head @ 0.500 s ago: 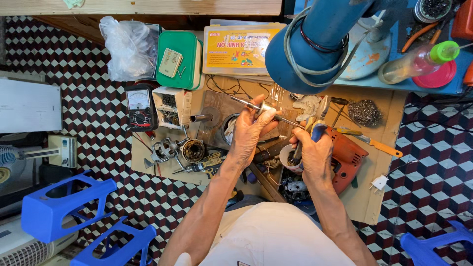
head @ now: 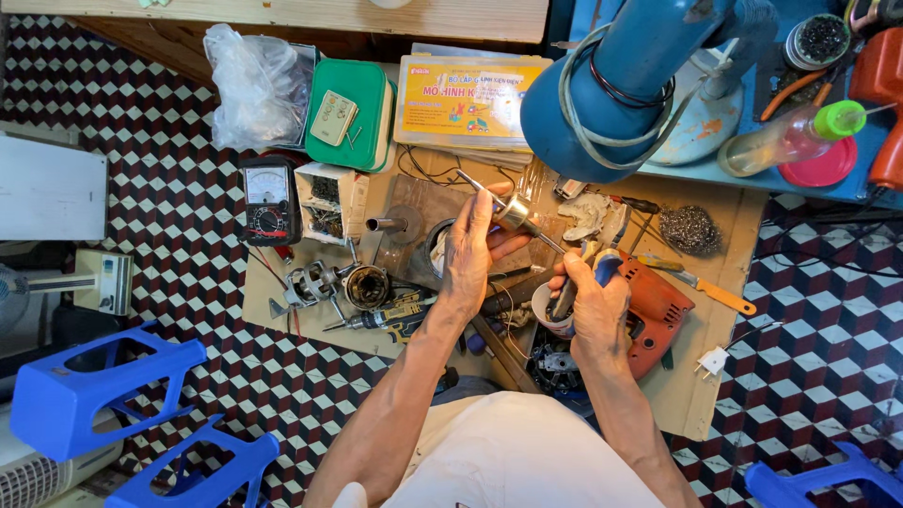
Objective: The person disassembles a small motor, cleans the rotor with a cloth, applies lubricant, and reassembles the motor using pliers and a screwdriver. The person handles the motor housing, rotor, and various tools throughout the process.
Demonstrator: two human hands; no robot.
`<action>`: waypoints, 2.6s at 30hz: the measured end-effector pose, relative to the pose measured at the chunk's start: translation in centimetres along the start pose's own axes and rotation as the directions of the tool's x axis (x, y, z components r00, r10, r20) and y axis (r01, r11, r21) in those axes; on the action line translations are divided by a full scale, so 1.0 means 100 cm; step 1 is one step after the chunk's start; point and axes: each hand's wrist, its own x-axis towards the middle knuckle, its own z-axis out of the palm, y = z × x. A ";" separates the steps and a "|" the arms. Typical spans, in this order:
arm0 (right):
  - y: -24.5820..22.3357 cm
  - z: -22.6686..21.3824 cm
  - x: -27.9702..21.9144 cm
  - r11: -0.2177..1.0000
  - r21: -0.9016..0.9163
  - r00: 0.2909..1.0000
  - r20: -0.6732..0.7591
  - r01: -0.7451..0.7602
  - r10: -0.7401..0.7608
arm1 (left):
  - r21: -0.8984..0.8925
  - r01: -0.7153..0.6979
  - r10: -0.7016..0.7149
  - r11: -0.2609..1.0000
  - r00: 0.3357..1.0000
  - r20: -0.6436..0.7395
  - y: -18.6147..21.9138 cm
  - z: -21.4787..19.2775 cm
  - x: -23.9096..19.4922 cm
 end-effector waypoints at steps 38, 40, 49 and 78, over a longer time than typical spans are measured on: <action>0.003 0.010 -0.006 0.997 -0.007 0.997 0.016 -0.079 0.079 | -0.319 0.055 -0.054 0.946 0.998 0.012 -0.003 -0.023 0.002; 0.003 0.009 -0.006 0.996 -0.011 0.996 0.011 -0.084 0.084 | -0.311 0.058 -0.058 0.949 0.998 0.010 -0.004 -0.023 0.003; 0.003 0.010 -0.005 0.996 -0.044 0.997 0.005 -0.077 0.078 | -0.303 0.062 -0.067 0.951 0.998 -0.004 -0.007 -0.025 0.005; 0.009 0.015 -0.004 0.992 -0.038 0.992 0.027 -0.124 0.125 | -0.346 0.063 -0.055 0.936 0.998 0.032 -0.016 -0.040 0.002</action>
